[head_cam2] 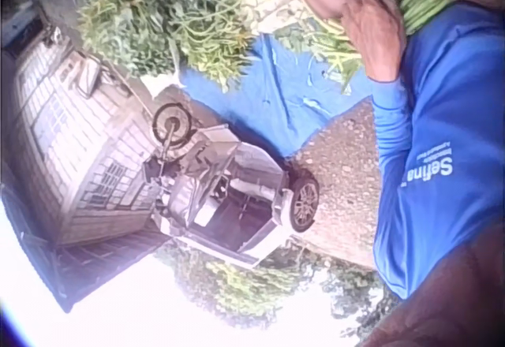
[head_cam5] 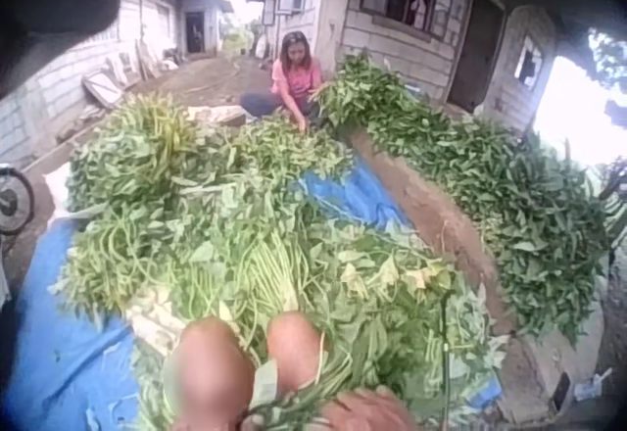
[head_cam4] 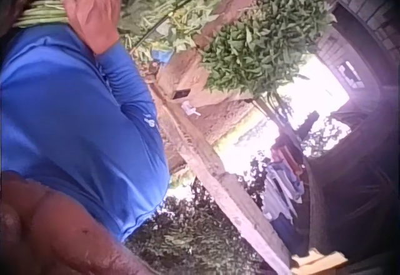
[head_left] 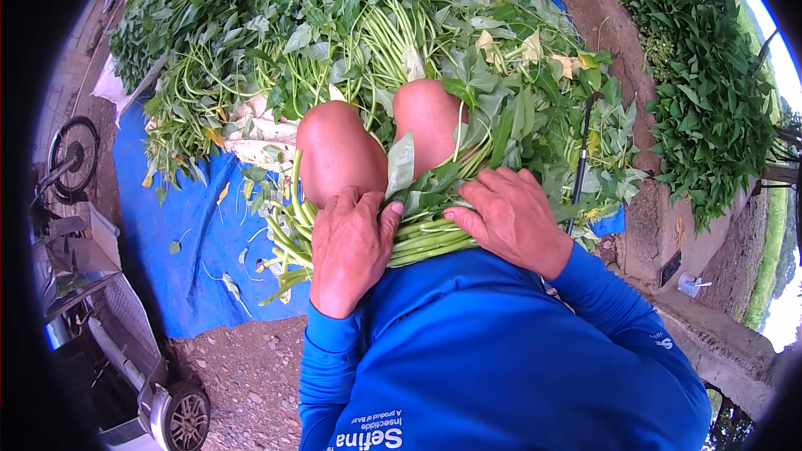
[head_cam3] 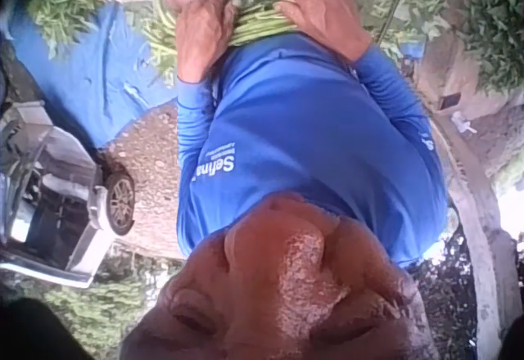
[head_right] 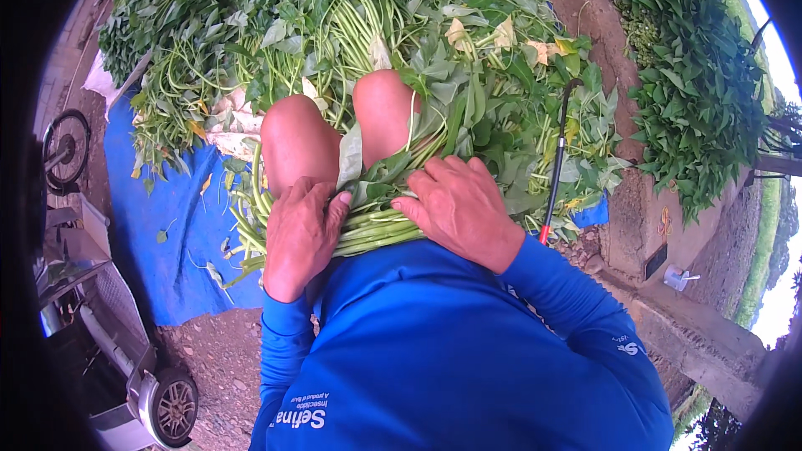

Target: The recorder is gathering and bundling long leafy green stems from a pile on a blue tarp.

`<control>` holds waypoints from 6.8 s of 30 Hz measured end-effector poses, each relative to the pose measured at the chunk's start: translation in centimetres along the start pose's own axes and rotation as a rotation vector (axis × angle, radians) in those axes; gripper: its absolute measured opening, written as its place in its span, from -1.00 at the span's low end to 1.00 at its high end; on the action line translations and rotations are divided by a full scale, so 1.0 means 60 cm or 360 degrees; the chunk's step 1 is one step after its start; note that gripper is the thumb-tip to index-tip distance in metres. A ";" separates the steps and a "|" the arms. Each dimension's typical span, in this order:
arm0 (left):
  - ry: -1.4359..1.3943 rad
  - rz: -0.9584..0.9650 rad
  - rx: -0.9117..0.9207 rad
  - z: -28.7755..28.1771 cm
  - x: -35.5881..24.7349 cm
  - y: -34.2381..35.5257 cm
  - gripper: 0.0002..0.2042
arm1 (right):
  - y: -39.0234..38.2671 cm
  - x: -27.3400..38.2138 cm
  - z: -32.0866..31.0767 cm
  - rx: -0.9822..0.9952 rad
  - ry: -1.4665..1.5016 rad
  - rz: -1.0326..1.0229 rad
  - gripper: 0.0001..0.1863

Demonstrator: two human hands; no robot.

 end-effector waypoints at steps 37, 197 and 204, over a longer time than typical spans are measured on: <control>-0.1416 0.0029 0.1525 0.064 -0.030 0.159 -0.26 | 0.036 -0.210 -0.037 0.0329 0.0845 0.0287 -0.22; 0.0089 0.0136 0.0327 0.000 -0.044 -0.064 -0.36 | 0.068 -0.254 0.059 -0.0785 -0.0627 -0.0572 -0.40; 0.0173 -0.0010 0.0238 0.026 -0.043 -0.080 -0.46 | 0.078 -0.392 0.009 -0.0637 -0.0511 -0.0081 -0.18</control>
Point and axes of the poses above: each hand's wrist, its own y-axis towards the middle knuckle, its own z-axis out of the palm, x = y × z, the point moved 2 cm from there along y, towards the middle knuckle, and after that the axes turned 15 degrees about x, right-handed, at the moved point
